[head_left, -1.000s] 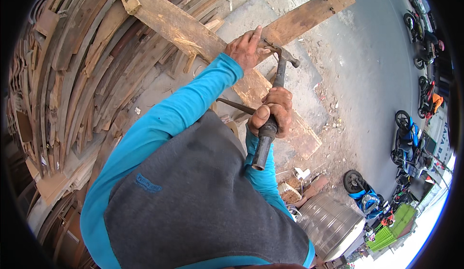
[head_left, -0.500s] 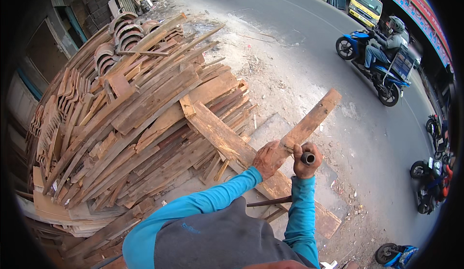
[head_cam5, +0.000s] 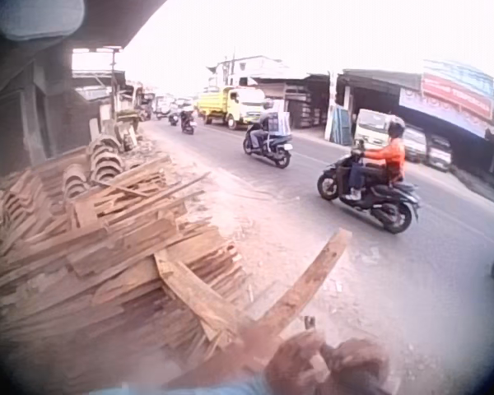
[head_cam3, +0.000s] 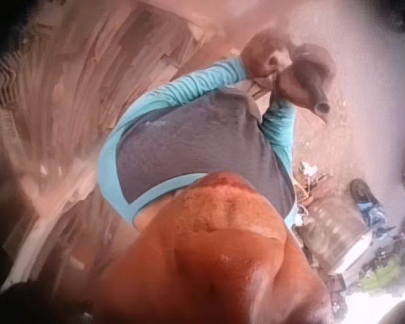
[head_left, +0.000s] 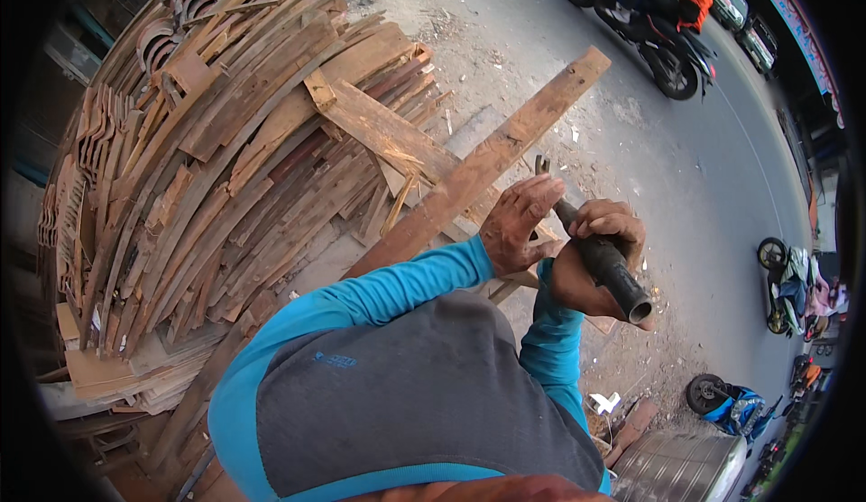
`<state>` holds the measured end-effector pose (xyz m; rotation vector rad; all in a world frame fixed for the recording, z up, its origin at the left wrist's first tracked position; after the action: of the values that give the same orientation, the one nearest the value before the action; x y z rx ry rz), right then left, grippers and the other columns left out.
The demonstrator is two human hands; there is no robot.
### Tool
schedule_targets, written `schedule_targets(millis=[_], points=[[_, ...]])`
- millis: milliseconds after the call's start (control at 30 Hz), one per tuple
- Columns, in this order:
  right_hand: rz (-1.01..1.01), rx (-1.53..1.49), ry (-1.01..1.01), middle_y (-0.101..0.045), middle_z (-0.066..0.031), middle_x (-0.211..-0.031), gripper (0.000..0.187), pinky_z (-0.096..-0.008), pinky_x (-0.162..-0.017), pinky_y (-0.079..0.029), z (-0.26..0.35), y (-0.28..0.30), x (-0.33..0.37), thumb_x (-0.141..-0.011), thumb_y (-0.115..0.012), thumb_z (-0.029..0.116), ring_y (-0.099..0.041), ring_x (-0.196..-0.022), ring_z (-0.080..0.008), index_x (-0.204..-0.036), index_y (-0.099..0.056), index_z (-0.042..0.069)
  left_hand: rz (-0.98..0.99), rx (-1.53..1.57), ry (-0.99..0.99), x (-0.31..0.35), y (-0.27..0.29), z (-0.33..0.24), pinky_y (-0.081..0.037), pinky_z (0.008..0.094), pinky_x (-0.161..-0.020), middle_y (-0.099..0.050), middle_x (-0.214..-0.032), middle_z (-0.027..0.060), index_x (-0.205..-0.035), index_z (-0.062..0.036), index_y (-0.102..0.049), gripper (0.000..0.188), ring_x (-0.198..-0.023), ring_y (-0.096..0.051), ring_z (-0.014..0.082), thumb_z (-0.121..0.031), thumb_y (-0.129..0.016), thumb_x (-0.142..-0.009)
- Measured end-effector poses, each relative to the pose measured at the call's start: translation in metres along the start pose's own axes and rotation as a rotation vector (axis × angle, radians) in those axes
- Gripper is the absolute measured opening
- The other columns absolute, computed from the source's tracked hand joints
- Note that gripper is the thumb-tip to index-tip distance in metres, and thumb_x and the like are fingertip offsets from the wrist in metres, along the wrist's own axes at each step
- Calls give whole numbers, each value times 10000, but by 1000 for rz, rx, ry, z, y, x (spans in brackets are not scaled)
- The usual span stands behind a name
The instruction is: The person removes nails from a wooden plank using a hammer and a metal rod, then picks up the loosened nails by hand.
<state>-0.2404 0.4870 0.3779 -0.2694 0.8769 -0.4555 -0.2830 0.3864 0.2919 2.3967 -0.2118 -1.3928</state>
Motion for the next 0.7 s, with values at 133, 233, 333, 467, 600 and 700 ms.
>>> schedule_targets(millis=[133,233,333,467,600,700], points=[[232,-300,-238,-508,-91,-770,986,-388,-826,-428,19,12,52,-828,-118,917,-507,-685,-218,-808,-556,33,213,165,-61,23,-29,-5,-470,428,-926,-645,-967,59,-1317,-146,-576,547,-976,-632,276,-188,-741,-797],[120,235,-666,-591,-161,-1080,794,-474,-1009,-454,-1,85,110,-924,-449,731,-640,-913,-328,-1154,-575,-18,391,66,-171,41,-30,-15,-469,415,-914,-615,-869,16,-1173,-206,-673,366,-894,-626,219,-139,-691,-814],[309,101,-1309,-583,-218,-1195,708,-390,-808,-573,-5,88,167,-898,-673,374,-641,-1072,-315,-1396,-424,-64,521,-69,-272,54,-26,-27,-444,415,-978,-580,-846,10,-1088,-230,-708,284,-887,-603,198,-147,-643,-824],[319,92,-1441,-603,-114,-901,528,-283,-509,-482,-40,72,192,-930,-638,247,-582,-647,-142,-1326,-461,-53,661,-146,-423,52,-33,-44,-397,446,-1079,-620,-1075,39,-1174,-232,-679,335,-1071,-605,238,-181,-619,-849],[56,231,-1317,-481,-20,-699,318,-261,-426,-404,-67,62,174,-998,-570,288,-429,-492,-91,-1111,-501,-1,500,-13,-187,32,-6,-4,-353,477,-1135,-522,-1397,87,-1345,-210,-583,510,-1334,-478,288,-207,-690,-847],[-159,355,-1094,-499,-31,-721,267,-268,-457,-440,-97,64,147,-1003,-573,276,-483,-529,-103,-1028,-490,24,387,-57,201,45,25,88,-352,471,-1142,-503,-1404,123,-1459,-156,-459,745,-1342,-457,326,-299,-777,-801]])
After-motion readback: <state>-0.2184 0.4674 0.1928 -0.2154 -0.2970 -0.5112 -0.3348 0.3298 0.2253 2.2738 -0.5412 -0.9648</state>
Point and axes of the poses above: each hand's wrist, its own x-axis away from the middle knuckle, its own y-axis out of the back of the hand, z = x × y, the point moved 10 cm from there along -x, towards the middle knuckle
